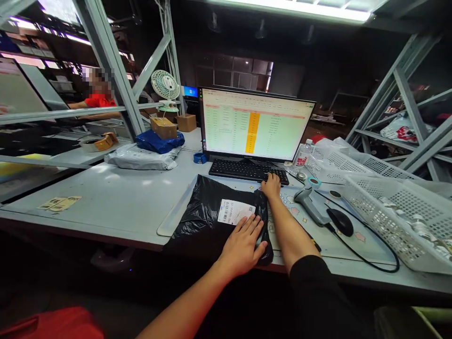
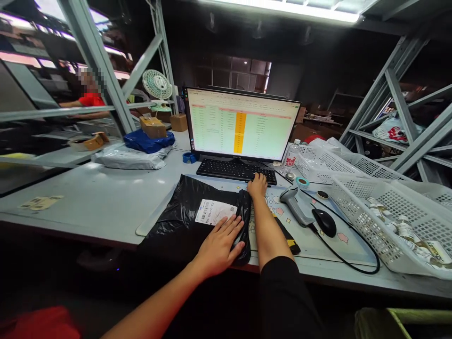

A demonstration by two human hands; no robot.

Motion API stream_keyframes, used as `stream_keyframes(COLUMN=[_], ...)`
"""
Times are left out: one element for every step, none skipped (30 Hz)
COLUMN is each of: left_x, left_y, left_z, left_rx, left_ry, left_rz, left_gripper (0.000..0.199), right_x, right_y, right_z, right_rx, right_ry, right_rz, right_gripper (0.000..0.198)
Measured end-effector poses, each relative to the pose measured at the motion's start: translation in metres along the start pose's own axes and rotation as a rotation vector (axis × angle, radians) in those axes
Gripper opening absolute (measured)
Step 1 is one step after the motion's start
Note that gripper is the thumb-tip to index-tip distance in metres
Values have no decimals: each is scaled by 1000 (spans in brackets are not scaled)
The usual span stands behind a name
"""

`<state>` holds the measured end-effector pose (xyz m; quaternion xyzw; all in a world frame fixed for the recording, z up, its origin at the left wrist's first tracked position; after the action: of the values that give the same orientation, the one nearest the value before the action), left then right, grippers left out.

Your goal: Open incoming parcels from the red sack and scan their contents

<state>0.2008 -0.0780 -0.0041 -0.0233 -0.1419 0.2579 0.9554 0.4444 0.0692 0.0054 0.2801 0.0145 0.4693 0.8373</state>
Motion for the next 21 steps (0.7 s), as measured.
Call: stream_keyframes(left_x=[0, 0, 0, -1, -1, -1, -1, -1, -1, -1, -1, -1, -1, -1, 0, 0, 0, 0, -1, -1, -1], left_y=[0, 0, 0, 0, 0, -1, -1, -1, -1, -1, -1, -1, -1, -1, -1, -1, -1, -1, -1, -2, -2], left_z=[0, 1, 1, 1, 1, 2, 2, 2, 2, 3, 3, 3, 3, 3, 3, 2, 2, 1, 1, 1, 1], left_rx=[1, 1, -1, -6, -13, -20, -27, -33, -39, -43, -46, -48, -48, -48, -49, -50, -50, -50, -48, -44, -40], left_ry=[5, 9, 15, 21, 27, 33, 39, 44, 48, 51, 52, 51, 49, 47, 46, 45, 42, 38, 33, 26, 18], left_rz=[1, 3, 6, 11, 15, 16, 17, 18, 18, 19, 20, 23, 26, 28, 28, 27, 23, 18, 15, 14, 16], left_gripper=[65, 65, 66, 66, 67, 67, 67, 67, 68, 68, 68, 67, 67, 67, 68, 68, 68, 68, 67, 67, 67], right_x=[1, 2, 3, 5, 6, 8, 9, 10, 11, 12, 12, 13, 15, 17, 19, 22, 25, 28, 31, 32, 32], right_y=[-1, -3, -5, -8, -10, -12, -13, -13, -14, -13, -13, -12, -10, -9, -7, -5, -2, 0, 2, 5, 7], right_z=[-8, -14, -19, -24, -27, -30, -32, -34, -35, -36, -36, -37, -36, -35, -33, -31, -28, -23, -18, -12, -5], right_rx=[0, -2, -6, -11, -17, -26, -38, -50, -63, -75, -84, -90, -94, -100, -107, -112, -116, -117, -115, -111, -104], right_ry=[6, 16, 26, 33, 35, 37, 39, 44, 51, 61, 74, 91, 108, 128, 150, 171, 189, 205, 221, 238, 254], right_rz=[8, 12, 13, 10, 5, -1, -5, -7, -9, -10, -9, -4, 3, 10, 14, 17, 17, 16, 17, 22, 34], right_gripper=[64, 67, 68, 69, 69, 70, 72, 73, 74, 76, 76, 77, 78, 78, 78, 77, 77, 76, 75, 75, 74])
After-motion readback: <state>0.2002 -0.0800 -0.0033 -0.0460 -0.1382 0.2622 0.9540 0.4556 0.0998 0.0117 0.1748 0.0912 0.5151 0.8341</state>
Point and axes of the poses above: each hand's wrist, its own x-axis towards the middle knuckle, its own z-axis out of the back of the hand, y = z × x, the point moved 3 cm from there along x, towards the middle knuckle, and after that the axes turned 6 degrees about x, right-handed, at the moved point
